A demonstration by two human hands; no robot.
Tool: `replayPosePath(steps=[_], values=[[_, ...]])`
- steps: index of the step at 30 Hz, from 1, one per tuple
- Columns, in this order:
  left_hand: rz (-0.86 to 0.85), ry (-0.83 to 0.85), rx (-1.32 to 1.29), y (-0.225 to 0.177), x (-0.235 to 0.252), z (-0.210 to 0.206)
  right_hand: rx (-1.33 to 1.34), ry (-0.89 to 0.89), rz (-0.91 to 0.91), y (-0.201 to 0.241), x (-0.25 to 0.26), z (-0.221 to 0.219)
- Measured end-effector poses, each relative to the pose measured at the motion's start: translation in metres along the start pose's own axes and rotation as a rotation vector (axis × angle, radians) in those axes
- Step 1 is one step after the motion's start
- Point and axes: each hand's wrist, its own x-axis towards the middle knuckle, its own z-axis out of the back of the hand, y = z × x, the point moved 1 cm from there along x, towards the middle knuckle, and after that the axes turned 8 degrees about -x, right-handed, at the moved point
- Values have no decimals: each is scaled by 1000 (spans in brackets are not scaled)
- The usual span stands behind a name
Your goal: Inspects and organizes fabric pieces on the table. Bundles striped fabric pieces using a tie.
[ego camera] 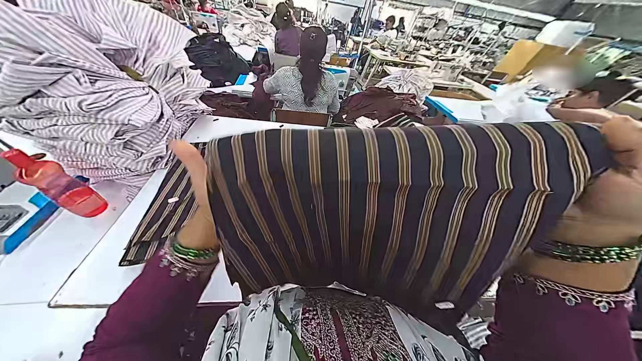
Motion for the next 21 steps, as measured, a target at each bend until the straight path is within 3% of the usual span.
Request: replayPosePath(steps=[2, 3, 5, 7, 10, 13, 15, 19, 21], values=[[16, -85, 171, -19, 30, -3, -48, -45, 2, -10, -1, 15], [19, -206, 359, -24, 46, -6, -111, -92, -15, -14, 0, 14], [171, -396, 699, -27, 89, -3, -272, -194, -107, -26, 8, 9], [274, -457, 826, -21, 129, 11, -348, -279, -132, -38, 19, 1], [180, -510, 848, -21, 170, 31, -390, -207, 198, -26, 19, -6], [125, -634, 935, -26, 184, 50, -528, -15, 499, -9, -17, -12], [188, -679, 1112, -21, 179, 78, -514, 134, 520, -10, -50, -46], [461, -734, 1302, 14, 142, 147, -393, 818, 303, -74, -109, -135], [536, -673, 1284, 47, 119, 153, -417, 1317, -20, -102, -126, -163]])
